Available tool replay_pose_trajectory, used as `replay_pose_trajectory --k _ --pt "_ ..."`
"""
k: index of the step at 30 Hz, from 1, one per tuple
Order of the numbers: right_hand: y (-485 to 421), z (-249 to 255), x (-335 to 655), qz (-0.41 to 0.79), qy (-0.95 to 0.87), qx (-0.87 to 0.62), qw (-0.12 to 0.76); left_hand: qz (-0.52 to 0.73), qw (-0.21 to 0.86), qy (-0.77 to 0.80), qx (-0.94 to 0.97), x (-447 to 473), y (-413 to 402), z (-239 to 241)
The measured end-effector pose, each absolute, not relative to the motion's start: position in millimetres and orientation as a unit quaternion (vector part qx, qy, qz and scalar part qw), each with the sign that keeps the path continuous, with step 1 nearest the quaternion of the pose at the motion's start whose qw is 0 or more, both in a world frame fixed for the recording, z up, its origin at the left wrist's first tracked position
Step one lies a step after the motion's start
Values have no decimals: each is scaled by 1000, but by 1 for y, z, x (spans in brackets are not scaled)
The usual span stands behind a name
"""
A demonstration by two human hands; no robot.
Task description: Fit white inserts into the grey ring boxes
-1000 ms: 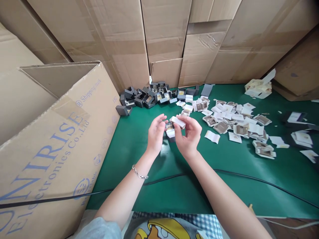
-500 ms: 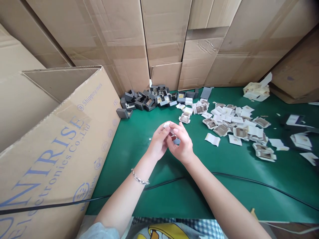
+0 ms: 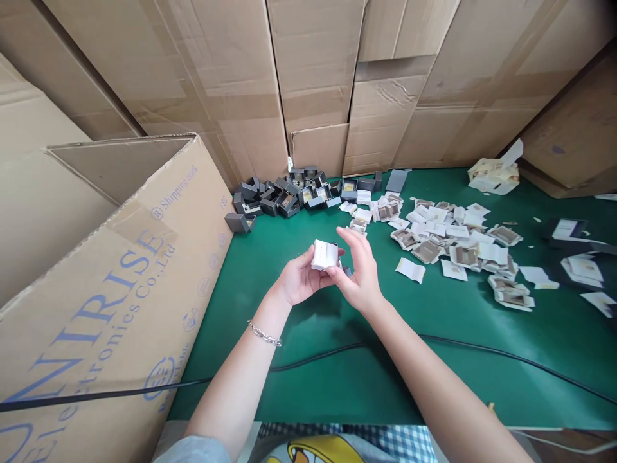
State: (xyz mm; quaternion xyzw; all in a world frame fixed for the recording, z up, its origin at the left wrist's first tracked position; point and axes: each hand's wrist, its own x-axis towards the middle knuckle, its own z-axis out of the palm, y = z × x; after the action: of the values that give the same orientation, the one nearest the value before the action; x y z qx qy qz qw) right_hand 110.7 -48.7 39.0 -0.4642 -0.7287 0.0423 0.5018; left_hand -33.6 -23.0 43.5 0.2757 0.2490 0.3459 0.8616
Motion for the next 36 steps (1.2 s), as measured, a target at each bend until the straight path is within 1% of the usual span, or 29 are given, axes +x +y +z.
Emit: replay_pose_trajectory --k 4,8,16,21,26,30,36 --pt "-49 42 108 84 -750 -447 481 326 872 260 258 -32 -23 38" --pt "-52 45 105 101 -742 -471 465 320 867 269 271 -33 -22 35" --pt "-60 50 102 61 -741 -515 428 304 866 269 293 -34 -23 36" --pt "-61 51 101 84 -731 -533 419 310 859 232 335 -35 -22 33" --pt "-56 50 104 110 -742 -522 406 319 856 223 340 -34 -20 36" --pt "-52 47 108 120 -759 -485 418 334 840 238 355 -36 -18 36" --pt "-47 45 116 83 -774 -418 469 388 789 275 388 -45 -10 33"
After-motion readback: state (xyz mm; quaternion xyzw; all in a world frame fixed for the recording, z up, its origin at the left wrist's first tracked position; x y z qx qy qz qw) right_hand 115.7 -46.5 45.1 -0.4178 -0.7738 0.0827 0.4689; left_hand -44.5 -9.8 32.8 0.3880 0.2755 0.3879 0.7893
